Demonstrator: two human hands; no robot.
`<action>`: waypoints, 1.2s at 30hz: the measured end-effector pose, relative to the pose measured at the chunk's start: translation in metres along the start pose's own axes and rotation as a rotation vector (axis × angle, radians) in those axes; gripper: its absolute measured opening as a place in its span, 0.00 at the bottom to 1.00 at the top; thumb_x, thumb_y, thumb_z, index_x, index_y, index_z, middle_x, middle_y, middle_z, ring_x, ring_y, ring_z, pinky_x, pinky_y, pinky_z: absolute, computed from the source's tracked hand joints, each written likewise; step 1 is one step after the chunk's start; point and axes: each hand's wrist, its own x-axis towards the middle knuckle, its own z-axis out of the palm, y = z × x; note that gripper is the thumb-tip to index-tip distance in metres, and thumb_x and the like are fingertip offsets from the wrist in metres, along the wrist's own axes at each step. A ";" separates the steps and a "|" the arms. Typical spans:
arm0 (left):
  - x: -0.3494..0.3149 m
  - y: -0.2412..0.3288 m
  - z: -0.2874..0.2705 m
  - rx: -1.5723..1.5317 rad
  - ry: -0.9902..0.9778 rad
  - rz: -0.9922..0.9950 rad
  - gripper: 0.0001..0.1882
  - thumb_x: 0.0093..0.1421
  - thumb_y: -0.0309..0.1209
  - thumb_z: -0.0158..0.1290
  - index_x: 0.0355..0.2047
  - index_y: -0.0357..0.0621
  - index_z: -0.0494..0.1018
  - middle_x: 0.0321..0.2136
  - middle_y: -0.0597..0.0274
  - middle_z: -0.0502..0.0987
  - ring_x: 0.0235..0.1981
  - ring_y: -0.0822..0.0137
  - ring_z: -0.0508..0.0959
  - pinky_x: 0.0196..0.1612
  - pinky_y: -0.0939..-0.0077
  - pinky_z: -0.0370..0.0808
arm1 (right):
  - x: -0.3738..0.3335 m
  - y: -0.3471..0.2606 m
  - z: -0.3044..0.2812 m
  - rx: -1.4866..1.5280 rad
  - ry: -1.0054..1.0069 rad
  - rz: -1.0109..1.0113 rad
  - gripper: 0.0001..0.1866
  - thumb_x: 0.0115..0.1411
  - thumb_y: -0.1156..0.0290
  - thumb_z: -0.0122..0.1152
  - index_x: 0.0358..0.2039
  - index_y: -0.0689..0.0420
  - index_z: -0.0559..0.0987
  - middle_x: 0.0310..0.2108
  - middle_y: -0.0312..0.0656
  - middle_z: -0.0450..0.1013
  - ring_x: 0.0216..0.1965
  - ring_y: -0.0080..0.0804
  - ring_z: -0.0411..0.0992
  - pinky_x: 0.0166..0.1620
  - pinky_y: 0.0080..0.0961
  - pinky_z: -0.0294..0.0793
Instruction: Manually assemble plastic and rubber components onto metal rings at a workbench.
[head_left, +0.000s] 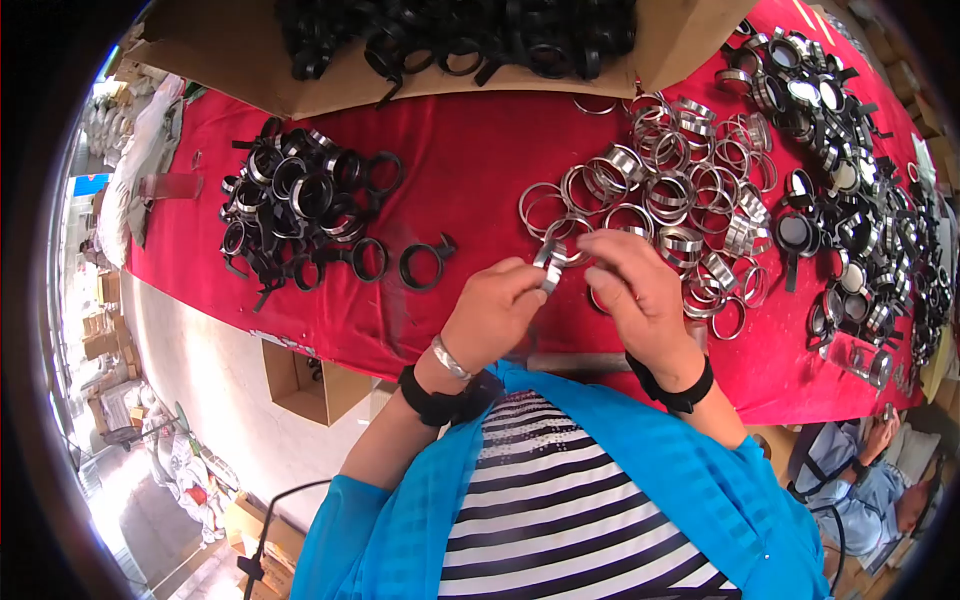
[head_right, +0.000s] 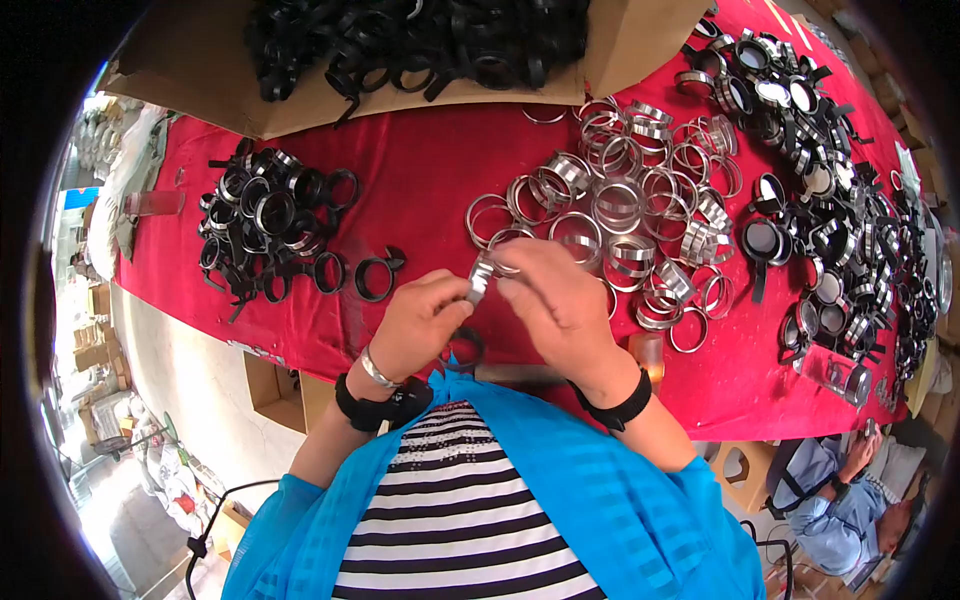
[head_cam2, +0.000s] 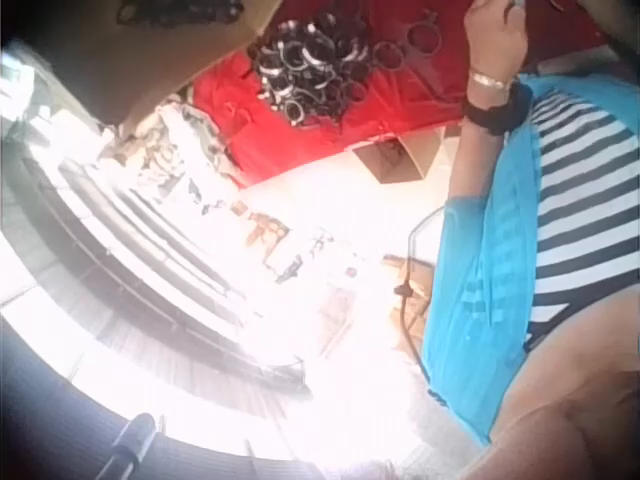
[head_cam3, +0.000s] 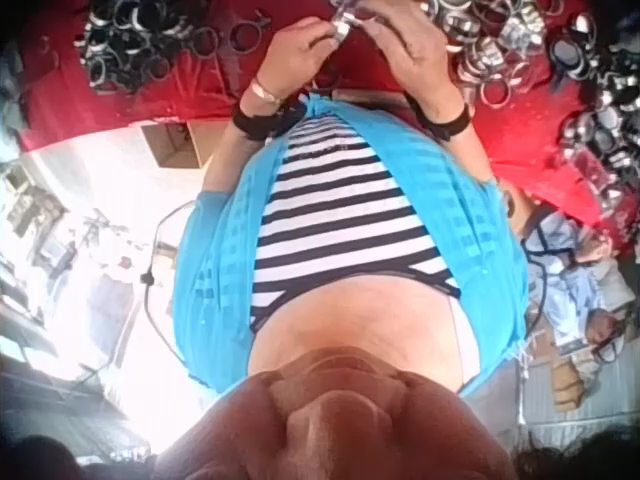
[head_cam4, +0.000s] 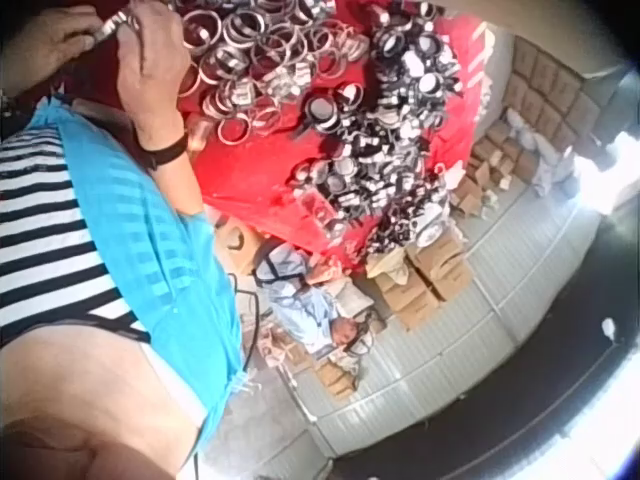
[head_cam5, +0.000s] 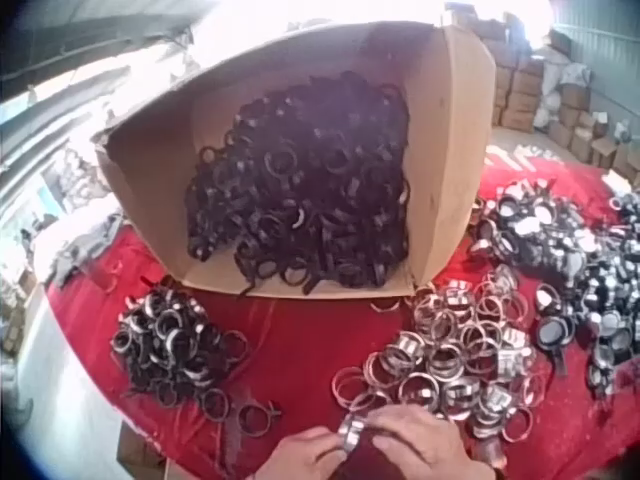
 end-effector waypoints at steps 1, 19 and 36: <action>0.000 -0.002 0.003 -0.005 -0.007 0.000 0.04 0.55 0.24 0.50 0.30 0.35 0.73 0.24 0.57 0.72 0.24 0.65 0.74 0.27 0.72 0.69 | 0.002 -0.001 0.000 -0.004 0.002 0.007 0.11 0.53 0.77 0.57 0.38 0.63 0.74 0.33 0.43 0.73 0.34 0.36 0.73 0.34 0.29 0.73; -0.045 -0.078 -0.008 0.902 -0.345 0.319 0.17 0.50 0.23 0.48 0.42 0.41 0.71 0.44 0.49 0.71 0.48 0.55 0.71 0.53 0.60 0.64 | -0.046 0.026 0.001 -0.151 -0.405 0.343 0.05 0.51 0.77 0.57 0.30 0.60 0.73 0.28 0.48 0.67 0.29 0.47 0.69 0.31 0.36 0.68; -0.018 -0.089 0.014 -0.495 -0.062 -0.547 0.15 0.51 0.23 0.48 0.41 0.36 0.68 0.35 0.55 0.77 0.27 0.66 0.78 0.31 0.74 0.74 | -0.034 0.016 0.015 -0.128 -0.128 0.164 0.04 0.49 0.77 0.61 0.27 0.58 0.76 0.26 0.41 0.69 0.27 0.39 0.71 0.28 0.31 0.69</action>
